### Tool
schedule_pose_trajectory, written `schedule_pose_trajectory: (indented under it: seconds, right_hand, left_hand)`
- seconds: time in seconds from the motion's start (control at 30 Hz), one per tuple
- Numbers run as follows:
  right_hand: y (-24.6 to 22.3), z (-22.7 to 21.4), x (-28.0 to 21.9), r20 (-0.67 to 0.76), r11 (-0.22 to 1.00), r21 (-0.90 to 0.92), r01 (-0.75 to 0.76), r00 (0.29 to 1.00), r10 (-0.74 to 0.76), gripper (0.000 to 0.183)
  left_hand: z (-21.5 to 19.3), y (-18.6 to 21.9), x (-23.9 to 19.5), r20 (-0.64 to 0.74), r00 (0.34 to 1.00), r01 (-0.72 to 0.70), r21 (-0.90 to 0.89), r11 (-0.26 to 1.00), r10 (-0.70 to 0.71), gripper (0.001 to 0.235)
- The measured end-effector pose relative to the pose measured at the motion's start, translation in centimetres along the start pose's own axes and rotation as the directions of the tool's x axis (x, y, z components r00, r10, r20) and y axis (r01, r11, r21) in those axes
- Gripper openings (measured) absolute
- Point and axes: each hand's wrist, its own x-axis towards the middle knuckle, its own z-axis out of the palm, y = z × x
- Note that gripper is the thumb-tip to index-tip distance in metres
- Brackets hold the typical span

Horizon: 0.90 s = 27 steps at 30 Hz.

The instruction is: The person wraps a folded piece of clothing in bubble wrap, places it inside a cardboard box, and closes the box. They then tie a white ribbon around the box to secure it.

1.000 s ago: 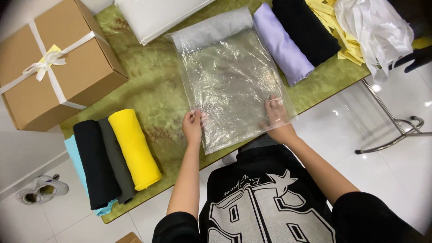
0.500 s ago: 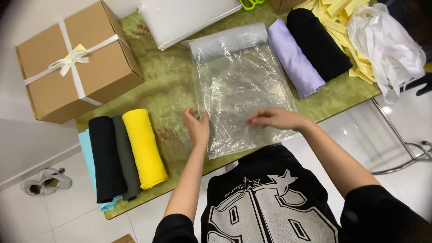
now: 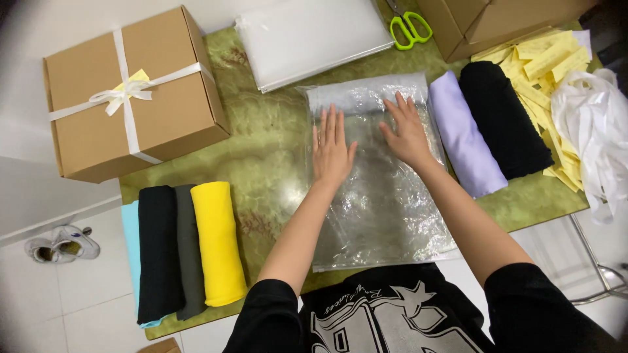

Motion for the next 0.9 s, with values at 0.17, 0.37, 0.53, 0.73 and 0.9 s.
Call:
schedule_pose_trajectory:
  seconds: [0.17,0.37,0.53,0.73,0.9]
  right_hand:
    - [-0.7,2.5,1.0,0.111,0.985,-0.124,-0.122,0.985,0.135,0.059]
    - [-2.4,3.3,2.4,0.215,0.965,-0.138,-0.222,0.945,0.248,0.063]
    - [-3.4,3.9,3.3,0.218,0.958,-0.189,-0.213,0.943,0.253,0.064]
    - [-5.4,8.3,0.7,0.067,0.986,-0.166,0.027,0.998,-0.016,0.059]
    - [-4.7,9.7,-0.7,0.125,0.974,-0.225,0.038,0.992,-0.01,0.056]
  left_hand:
    - [1.6,-1.2,1.3,-0.006,1.0,0.005,0.05,0.999,-0.004,0.079]
    - [2.5,-4.2,2.3,0.072,0.997,-0.044,0.181,0.982,0.032,0.081]
    - [1.9,-5.0,2.5,0.108,0.993,-0.058,0.208,0.976,0.036,0.081]
    - [4.0,-5.5,0.6,0.209,0.976,-0.082,0.097,0.992,0.06,0.079]
    - [4.6,-6.2,0.4,0.239,0.97,-0.055,0.066,0.996,0.038,0.084]
